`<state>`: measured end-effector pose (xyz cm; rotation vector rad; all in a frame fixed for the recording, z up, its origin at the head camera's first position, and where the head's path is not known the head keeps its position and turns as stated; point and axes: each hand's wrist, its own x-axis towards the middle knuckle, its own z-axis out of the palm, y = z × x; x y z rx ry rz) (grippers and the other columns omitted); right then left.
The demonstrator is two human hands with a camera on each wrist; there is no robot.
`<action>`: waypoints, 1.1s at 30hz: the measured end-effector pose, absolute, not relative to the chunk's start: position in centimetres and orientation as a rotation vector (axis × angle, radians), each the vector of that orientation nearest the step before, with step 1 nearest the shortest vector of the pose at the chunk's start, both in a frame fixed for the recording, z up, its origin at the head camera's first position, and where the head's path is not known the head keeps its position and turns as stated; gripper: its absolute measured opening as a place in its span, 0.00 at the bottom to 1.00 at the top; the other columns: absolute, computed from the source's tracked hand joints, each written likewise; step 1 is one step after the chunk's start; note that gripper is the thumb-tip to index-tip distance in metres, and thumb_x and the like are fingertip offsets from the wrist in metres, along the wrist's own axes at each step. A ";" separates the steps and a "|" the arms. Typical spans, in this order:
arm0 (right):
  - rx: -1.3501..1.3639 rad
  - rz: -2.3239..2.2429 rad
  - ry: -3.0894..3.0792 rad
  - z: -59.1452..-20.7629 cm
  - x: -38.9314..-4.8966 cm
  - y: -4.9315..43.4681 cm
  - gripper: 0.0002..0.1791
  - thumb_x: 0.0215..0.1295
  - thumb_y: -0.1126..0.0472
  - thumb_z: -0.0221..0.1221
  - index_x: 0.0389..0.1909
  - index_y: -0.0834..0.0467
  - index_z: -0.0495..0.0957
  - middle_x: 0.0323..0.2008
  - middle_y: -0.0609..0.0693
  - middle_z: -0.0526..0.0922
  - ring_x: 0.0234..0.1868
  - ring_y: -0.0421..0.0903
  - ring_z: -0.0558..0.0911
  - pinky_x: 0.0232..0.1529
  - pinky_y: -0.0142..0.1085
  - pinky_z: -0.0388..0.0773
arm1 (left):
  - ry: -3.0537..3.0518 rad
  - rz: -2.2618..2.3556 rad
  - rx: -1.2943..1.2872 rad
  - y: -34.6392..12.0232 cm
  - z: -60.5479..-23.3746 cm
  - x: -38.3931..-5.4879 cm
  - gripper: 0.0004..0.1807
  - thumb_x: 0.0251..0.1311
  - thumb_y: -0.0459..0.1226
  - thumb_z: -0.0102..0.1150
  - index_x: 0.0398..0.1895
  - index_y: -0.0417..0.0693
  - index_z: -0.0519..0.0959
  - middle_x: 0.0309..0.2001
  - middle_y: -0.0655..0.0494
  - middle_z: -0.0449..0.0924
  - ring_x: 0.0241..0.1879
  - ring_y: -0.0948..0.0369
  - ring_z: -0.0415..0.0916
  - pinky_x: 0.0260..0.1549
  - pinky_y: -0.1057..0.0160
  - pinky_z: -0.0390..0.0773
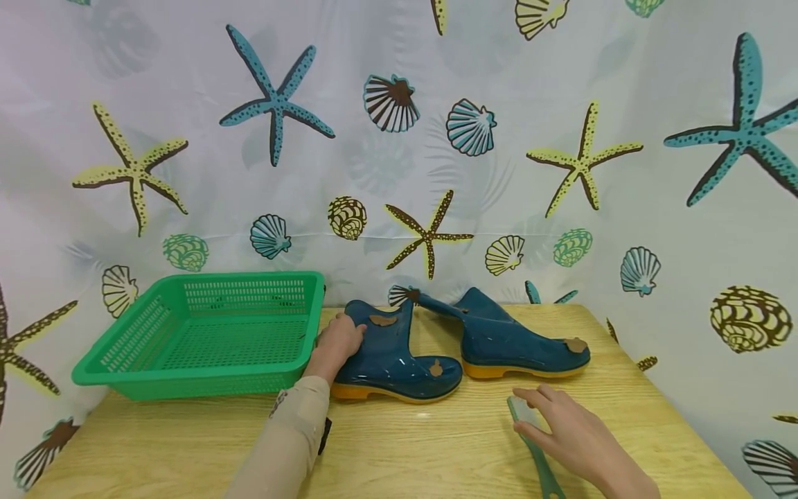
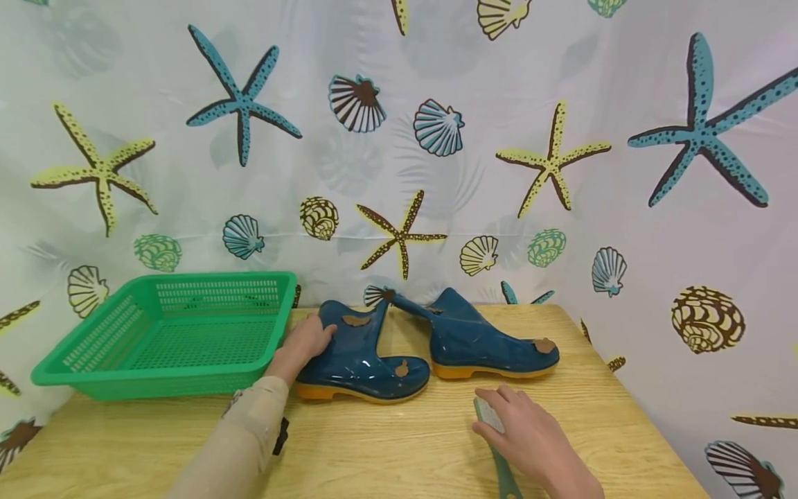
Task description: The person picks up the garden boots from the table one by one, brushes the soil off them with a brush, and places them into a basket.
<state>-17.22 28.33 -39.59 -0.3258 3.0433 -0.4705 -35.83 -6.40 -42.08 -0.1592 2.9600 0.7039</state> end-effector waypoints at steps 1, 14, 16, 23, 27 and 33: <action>-0.316 -0.472 3.037 -39.6 -17.2 28.3 0.32 0.61 0.36 0.62 0.62 0.50 0.77 0.47 0.46 0.80 0.45 0.44 0.80 0.40 0.42 0.80 | 2.962 0.703 -0.158 -6.4 -42.1 -35.8 0.34 0.76 0.50 0.45 0.68 0.27 0.63 0.62 0.33 0.72 0.56 0.42 0.76 0.56 0.46 0.77; -0.133 -0.491 2.931 -40.2 -17.4 28.9 0.33 0.62 0.41 0.64 0.65 0.50 0.74 0.41 0.45 0.79 0.39 0.42 0.77 0.34 0.40 0.76 | 3.049 0.654 -0.124 -6.5 -42.8 -35.4 0.25 0.77 0.45 0.44 0.55 0.30 0.79 0.56 0.35 0.78 0.50 0.43 0.79 0.49 0.47 0.80; -0.119 -0.501 2.918 -40.2 -17.4 29.1 0.33 0.62 0.40 0.64 0.66 0.50 0.74 0.42 0.45 0.79 0.40 0.42 0.78 0.35 0.42 0.77 | 3.059 0.666 -0.128 -6.6 -42.9 -35.3 0.25 0.77 0.45 0.44 0.56 0.29 0.77 0.55 0.34 0.77 0.49 0.43 0.79 0.48 0.46 0.80; -0.093 -0.513 2.901 -40.3 -17.3 29.7 0.35 0.62 0.39 0.63 0.65 0.52 0.74 0.43 0.45 0.79 0.41 0.42 0.78 0.37 0.44 0.78 | 3.056 0.780 -0.165 -6.6 -43.3 -35.0 0.27 0.77 0.45 0.45 0.63 0.29 0.69 0.56 0.34 0.75 0.49 0.43 0.79 0.50 0.46 0.79; -0.092 -0.508 2.897 -40.5 -17.3 29.9 0.35 0.62 0.39 0.64 0.65 0.54 0.74 0.42 0.46 0.80 0.40 0.42 0.78 0.37 0.43 0.78 | 3.080 0.861 -0.169 -6.6 -43.4 -34.8 0.27 0.77 0.45 0.46 0.65 0.29 0.67 0.57 0.33 0.73 0.50 0.42 0.78 0.51 0.45 0.79; -0.100 -0.507 2.903 -40.8 -17.2 30.1 0.34 0.62 0.42 0.64 0.64 0.55 0.75 0.39 0.45 0.79 0.36 0.41 0.75 0.34 0.39 0.75 | 3.135 0.980 -0.117 -6.9 -43.6 -34.6 0.28 0.76 0.44 0.47 0.66 0.29 0.66 0.58 0.31 0.72 0.53 0.40 0.76 0.53 0.44 0.77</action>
